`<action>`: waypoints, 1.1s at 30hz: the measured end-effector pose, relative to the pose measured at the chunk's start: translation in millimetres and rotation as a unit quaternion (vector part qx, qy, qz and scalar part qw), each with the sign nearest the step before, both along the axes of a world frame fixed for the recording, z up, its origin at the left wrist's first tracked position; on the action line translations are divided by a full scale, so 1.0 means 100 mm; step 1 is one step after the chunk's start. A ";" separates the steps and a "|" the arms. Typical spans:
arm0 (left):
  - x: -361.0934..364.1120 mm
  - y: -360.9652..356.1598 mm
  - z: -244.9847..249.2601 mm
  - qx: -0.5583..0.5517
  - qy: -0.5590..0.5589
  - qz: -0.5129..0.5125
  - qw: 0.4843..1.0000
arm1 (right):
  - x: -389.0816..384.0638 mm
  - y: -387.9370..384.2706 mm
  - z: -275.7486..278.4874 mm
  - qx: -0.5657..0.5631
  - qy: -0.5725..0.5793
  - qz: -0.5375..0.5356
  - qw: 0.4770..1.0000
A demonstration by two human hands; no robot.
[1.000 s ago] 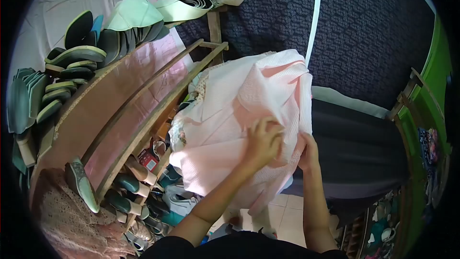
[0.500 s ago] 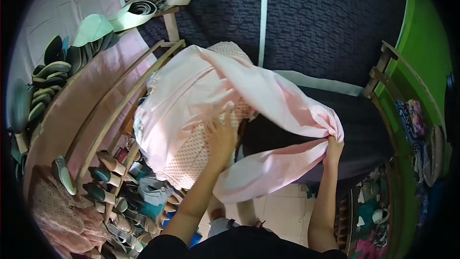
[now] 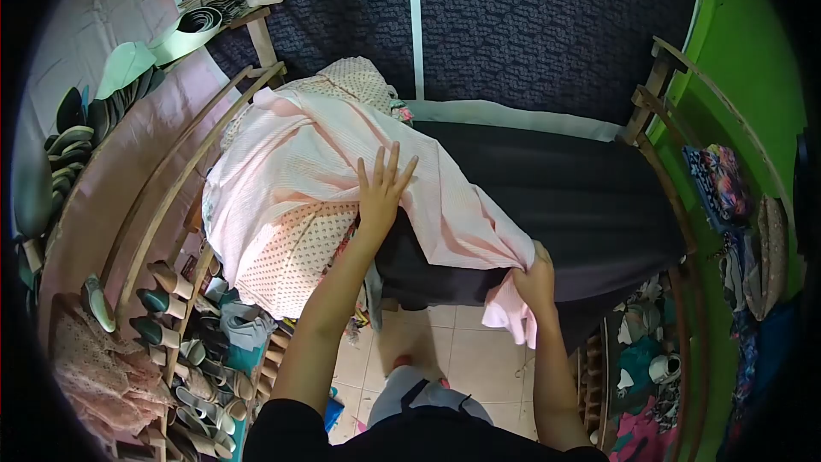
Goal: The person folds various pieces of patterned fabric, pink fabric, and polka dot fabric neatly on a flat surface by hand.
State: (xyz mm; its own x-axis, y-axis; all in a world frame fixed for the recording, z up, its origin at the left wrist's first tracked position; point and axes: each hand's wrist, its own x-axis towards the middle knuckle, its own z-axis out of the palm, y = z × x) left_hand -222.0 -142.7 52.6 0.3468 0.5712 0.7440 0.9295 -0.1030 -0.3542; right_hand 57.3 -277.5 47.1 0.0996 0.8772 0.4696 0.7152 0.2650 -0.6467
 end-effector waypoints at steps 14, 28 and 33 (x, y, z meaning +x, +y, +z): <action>-0.56 0.41 0.36 -0.033 -0.119 0.084 0.989 | -1.04 1.46 0.58 0.197 -0.036 0.017 0.980; -0.59 0.46 0.36 -0.112 -0.275 0.020 0.955 | -1.92 2.40 0.60 -0.050 0.061 0.289 0.954; -0.02 0.34 0.78 -0.009 -0.324 -0.073 0.943 | -1.64 2.18 0.76 0.148 0.173 0.193 0.954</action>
